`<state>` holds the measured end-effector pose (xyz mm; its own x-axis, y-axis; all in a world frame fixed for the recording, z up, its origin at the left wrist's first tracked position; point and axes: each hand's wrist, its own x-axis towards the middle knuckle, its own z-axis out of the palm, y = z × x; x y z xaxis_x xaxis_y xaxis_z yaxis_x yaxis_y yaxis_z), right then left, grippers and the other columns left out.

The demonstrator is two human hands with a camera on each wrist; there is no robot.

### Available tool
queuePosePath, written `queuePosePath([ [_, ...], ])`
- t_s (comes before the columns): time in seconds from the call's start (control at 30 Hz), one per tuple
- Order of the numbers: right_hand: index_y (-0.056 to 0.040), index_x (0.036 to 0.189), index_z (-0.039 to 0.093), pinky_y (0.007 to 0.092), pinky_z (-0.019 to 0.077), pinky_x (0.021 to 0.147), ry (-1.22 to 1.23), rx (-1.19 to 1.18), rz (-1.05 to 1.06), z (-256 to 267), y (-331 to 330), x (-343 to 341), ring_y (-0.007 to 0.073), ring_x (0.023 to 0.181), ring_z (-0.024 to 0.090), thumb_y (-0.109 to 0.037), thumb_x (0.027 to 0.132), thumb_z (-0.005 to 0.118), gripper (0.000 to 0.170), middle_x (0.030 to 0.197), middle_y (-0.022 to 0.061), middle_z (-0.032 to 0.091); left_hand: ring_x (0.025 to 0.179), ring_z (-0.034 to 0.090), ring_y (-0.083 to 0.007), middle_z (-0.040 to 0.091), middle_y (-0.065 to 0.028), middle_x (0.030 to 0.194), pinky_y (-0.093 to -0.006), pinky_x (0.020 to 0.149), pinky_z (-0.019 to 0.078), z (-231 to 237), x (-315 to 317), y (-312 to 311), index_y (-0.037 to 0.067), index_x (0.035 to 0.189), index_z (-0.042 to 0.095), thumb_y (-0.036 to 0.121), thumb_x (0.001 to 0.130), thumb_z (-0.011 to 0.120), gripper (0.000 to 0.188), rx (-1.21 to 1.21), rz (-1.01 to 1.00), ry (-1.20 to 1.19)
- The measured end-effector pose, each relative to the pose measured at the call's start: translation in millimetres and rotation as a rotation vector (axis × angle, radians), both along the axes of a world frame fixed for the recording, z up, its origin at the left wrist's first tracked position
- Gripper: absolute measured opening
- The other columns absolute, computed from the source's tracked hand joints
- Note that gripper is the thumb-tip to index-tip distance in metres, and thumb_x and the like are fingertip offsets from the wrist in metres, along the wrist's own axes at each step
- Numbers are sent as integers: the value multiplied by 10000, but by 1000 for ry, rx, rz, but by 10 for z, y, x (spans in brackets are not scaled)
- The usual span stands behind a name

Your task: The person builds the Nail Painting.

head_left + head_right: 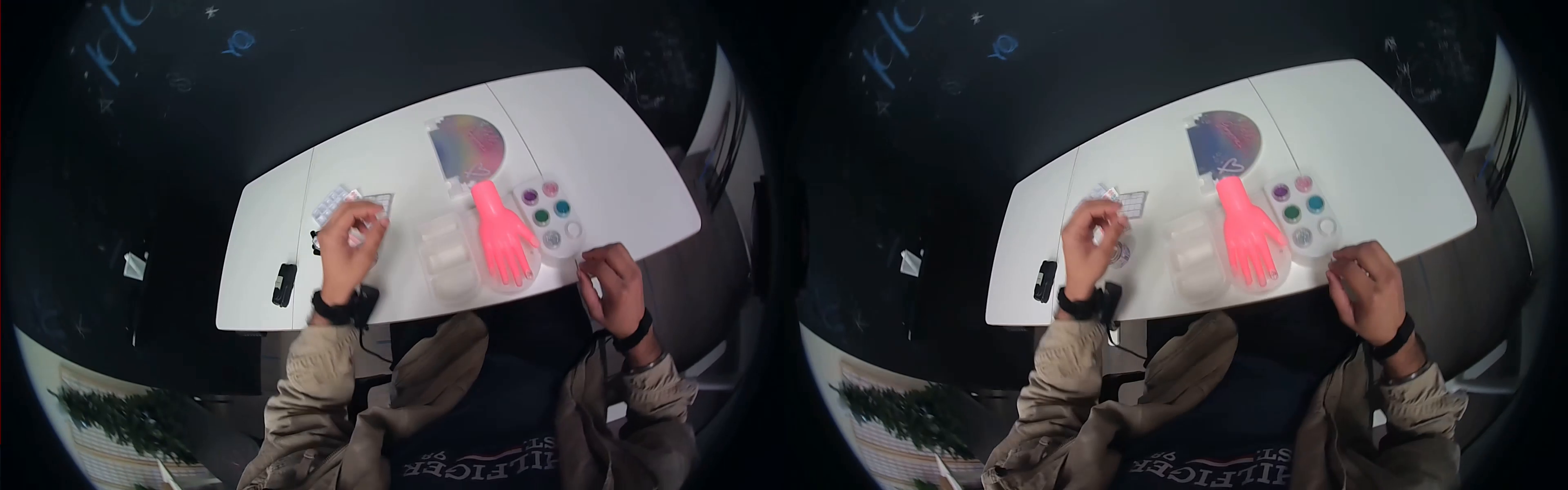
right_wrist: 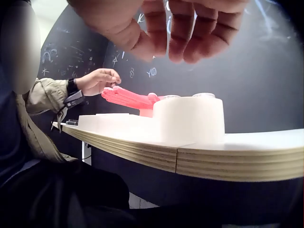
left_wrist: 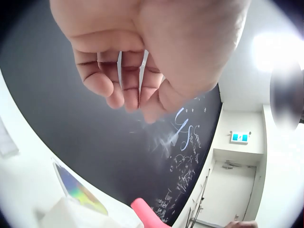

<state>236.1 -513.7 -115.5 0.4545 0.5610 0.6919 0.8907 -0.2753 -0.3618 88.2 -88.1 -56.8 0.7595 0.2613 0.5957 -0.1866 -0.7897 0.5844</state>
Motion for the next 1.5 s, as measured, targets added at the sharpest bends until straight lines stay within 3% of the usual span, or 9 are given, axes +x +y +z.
queuePosePath([
  [0.23, -17, 942, 740, 437, 564, 728, -82, 90, 102, -55, 1, 60, 318, 847, 687, 9, 795, 836, 178, 1011, 120, 729, 890, 707, -92, 796, -31, 1081, -274, 763, 553, 550, 1031, 345, 36, 1104, 803, 100, 982, 844, 144, 191, 24, 189],
  [0.5, -26, 953, 779, 417, 567, 729, -166, 113, 179, -209, -62, 185, 293, 868, 701, -43, 755, 860, 215, 1010, 101, 734, 936, 756, -167, 819, -84, 1138, -336, 761, 615, 356, 2243, 596, 38, 1173, 799, 176, 947, 871, 274, 281, -38, 405],
  [0.73, -10, 951, 793, 403, 576, 721, -154, 102, 151, -290, -270, 189, 288, 866, 707, -41, 747, 853, 215, 1006, 111, 740, 1178, 755, -256, 783, -132, 1304, -428, 1033, 601, -149, 2946, 829, 23, 1384, 710, 398, 987, 876, 571, 316, -76, 659],
  [0.83, 9, 935, 785, 406, 576, 709, -158, 111, 134, -284, -352, 155, 287, 840, 707, -22, 745, 853, 204, 979, 125, 740, 1277, 707, -310, 726, -200, 1426, -453, 1075, 582, -353, 3136, 936, -9, 1457, 669, 488, 932, 914, 764, 355, -90, 676],
  [0.87, 13, 925, 780, 408, 574, 704, -157, 109, 112, -300, -380, 137, 289, 831, 707, -18, 747, 855, 195, 972, 129, 740, 1480, 601, -354, 646, -207, 1569, -501, 1210, 505, -346, 3185, 940, 34, 1538, 616, 540, 882, 943, 890, 349, -67, 762],
  [0.97, 23, 898, 766, 412, 566, 688, -151, 105, 58, -326, -456, 93, 296, 810, 708, -9, 754, 856, 173, 956, 141, 740, 1544, 536, -373, 613, -230, 1605, -524, 1265, 445, -389, 3252, 910, 36, 1579, 595, 565, 815, 982, 1007, 420, -74, 819],
  [1.2, 30, 905, 750, 417, 550, 664, -122, 94, 11, -359, -610, -8, 308, 804, 709, -2, 764, 856, 179, 954, 152, 742, 1654, 359, -465, 396, -307, 1753, -519, 1367, 279, -631, 3545, 1012, 75, 1785, 245, 457, 681, 1085, 1439, 207, -198, 1100],
  [1.33, 31, 912, 751, 418, 555, 663, -124, 67, -14, -381, -682, -57, 310, 801, 710, -16, 766, 862, 190, 948, 154, 739, 1632, 419, -393, 479, -276, 1703, -486, 1342, 362, -613, 3587, 905, 60, 1764, 310, 474, 547, 1124, 1521, 353, -56, 1053],
  [1.5, 32, 904, 759, 413, 565, 673, -136, 72, -26, -353, -744, -74, 303, 811, 714, -14, 764, 861, 179, 943, 152, 735, 1572, 463, -426, 543, -272, 1620, -541, 1286, 435, -477, 3555, 762, 84, 1693, 444, 625, 477, 1108, 1487, 552, 120, 1134],
])
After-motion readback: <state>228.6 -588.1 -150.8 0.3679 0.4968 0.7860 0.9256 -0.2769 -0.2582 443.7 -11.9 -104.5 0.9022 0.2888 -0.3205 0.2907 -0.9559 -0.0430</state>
